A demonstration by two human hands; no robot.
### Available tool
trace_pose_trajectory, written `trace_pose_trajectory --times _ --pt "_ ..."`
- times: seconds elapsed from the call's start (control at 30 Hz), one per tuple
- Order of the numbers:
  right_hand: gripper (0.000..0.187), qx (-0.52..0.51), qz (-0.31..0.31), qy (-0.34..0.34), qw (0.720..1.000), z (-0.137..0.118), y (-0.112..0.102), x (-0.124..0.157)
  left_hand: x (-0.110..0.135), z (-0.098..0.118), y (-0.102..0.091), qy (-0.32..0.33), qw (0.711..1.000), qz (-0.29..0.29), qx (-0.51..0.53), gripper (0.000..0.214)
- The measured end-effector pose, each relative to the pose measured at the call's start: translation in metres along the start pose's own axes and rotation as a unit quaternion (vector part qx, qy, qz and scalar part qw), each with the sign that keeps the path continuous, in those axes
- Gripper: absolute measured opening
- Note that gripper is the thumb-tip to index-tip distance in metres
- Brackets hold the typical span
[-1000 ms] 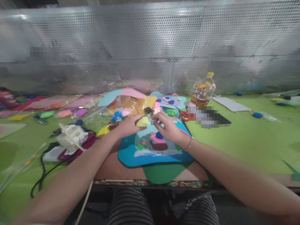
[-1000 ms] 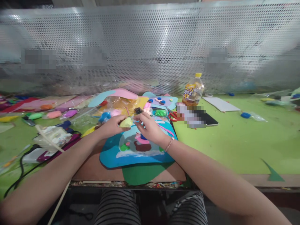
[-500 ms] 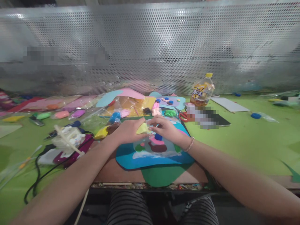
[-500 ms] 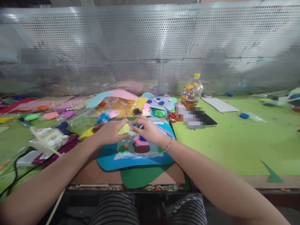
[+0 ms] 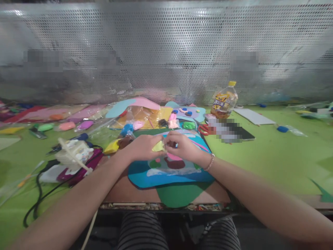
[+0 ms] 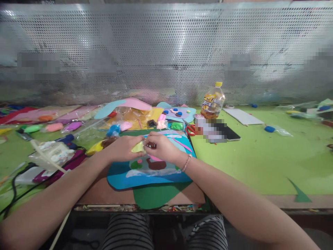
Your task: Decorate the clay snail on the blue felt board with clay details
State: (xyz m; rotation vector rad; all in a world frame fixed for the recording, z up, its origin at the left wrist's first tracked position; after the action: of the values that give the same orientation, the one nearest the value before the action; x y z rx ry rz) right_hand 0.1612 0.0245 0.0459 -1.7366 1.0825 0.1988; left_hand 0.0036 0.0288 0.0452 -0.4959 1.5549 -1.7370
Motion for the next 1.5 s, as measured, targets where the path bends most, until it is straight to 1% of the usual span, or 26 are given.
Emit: trace_pose_trajectory --times 0.13,0.2,0.4,0.57,0.67,0.8,0.87,0.9,1.0,1.1,1.17,1.23,1.27,1.33,1.37,1.43,1.5 --pt "0.006 -0.008 0.055 0.002 0.998 0.007 -0.005 0.000 0.000 -0.001 -0.004 -0.028 0.999 0.020 0.027 0.040" --pt "0.004 -0.010 0.068 0.003 0.998 0.009 -0.005 0.001 0.000 -0.001 -0.005 -0.032 0.999 0.022 0.037 0.040" --pt "0.012 0.016 -0.007 -0.018 1.000 0.003 0.000 0.001 0.000 -0.001 0.002 -0.002 1.000 -0.005 0.031 0.042" --pt "0.017 0.051 -0.038 -0.023 0.998 -0.001 0.003 0.001 0.000 -0.002 0.006 0.008 1.000 -0.016 -0.018 0.040" --pt "0.013 0.058 -0.034 -0.023 0.997 -0.002 0.002 0.001 -0.001 0.000 0.003 0.010 1.000 -0.006 -0.004 0.036" --pt "0.009 0.044 0.017 -0.003 0.999 0.003 -0.006 0.001 -0.002 0.002 -0.002 -0.020 0.998 0.013 0.051 0.032" --pt "0.009 0.019 0.019 0.008 1.000 0.008 -0.007 0.001 -0.002 0.003 -0.002 -0.031 0.997 0.010 0.074 0.032" --pt "0.010 0.004 0.000 0.012 1.000 0.010 -0.007 0.002 -0.002 0.003 -0.002 -0.032 0.996 0.003 0.080 0.033" --pt "0.014 -0.026 -0.089 0.012 0.996 0.012 -0.004 0.003 -0.002 0.002 0.002 -0.030 0.996 -0.018 0.080 0.036" --pt "0.020 -0.040 -0.152 0.007 0.988 0.008 -0.005 0.005 -0.001 0.001 0.005 -0.024 0.997 -0.022 0.066 0.036" --pt "0.024 -0.058 -0.201 0.018 0.978 0.005 -0.006 0.007 -0.001 0.003 0.006 -0.017 0.998 -0.027 0.050 0.034" --pt "0.027 -0.053 -0.238 0.018 0.970 0.002 -0.005 0.009 -0.001 0.004 0.007 -0.006 0.999 -0.035 0.035 0.032" --pt "0.027 -0.039 -0.247 0.012 0.968 0.000 -0.004 0.009 0.000 0.005 0.007 -0.001 0.999 -0.038 0.032 0.031" --pt "0.025 0.001 -0.235 -0.008 0.972 -0.003 -0.004 0.009 0.000 0.006 0.006 0.002 0.999 -0.032 0.040 0.029" --pt "0.025 0.016 -0.215 -0.011 0.976 -0.004 -0.005 0.008 0.000 0.006 0.004 -0.002 0.998 -0.021 0.054 0.030" --pt "0.026 0.018 -0.137 0.012 0.990 -0.005 -0.011 0.005 0.000 0.006 0.000 -0.017 0.996 0.008 0.091 0.033" --pt "0.030 -0.008 -0.037 0.061 0.997 -0.003 -0.021 0.003 0.000 0.006 -0.003 -0.028 0.992 0.025 0.117 0.036"
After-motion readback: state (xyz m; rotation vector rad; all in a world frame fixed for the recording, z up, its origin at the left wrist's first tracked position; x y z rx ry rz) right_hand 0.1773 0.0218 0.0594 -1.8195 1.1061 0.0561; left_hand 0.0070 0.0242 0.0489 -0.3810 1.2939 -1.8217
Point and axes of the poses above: each hand's wrist, its own x-axis away from the middle knuckle, its own y-axis out of the palm, z = x × y, the point moved 3 cm from there along -x, towards the middle knuckle, and after that the axes turned 8 degrees about x, right-handed, at the moved point
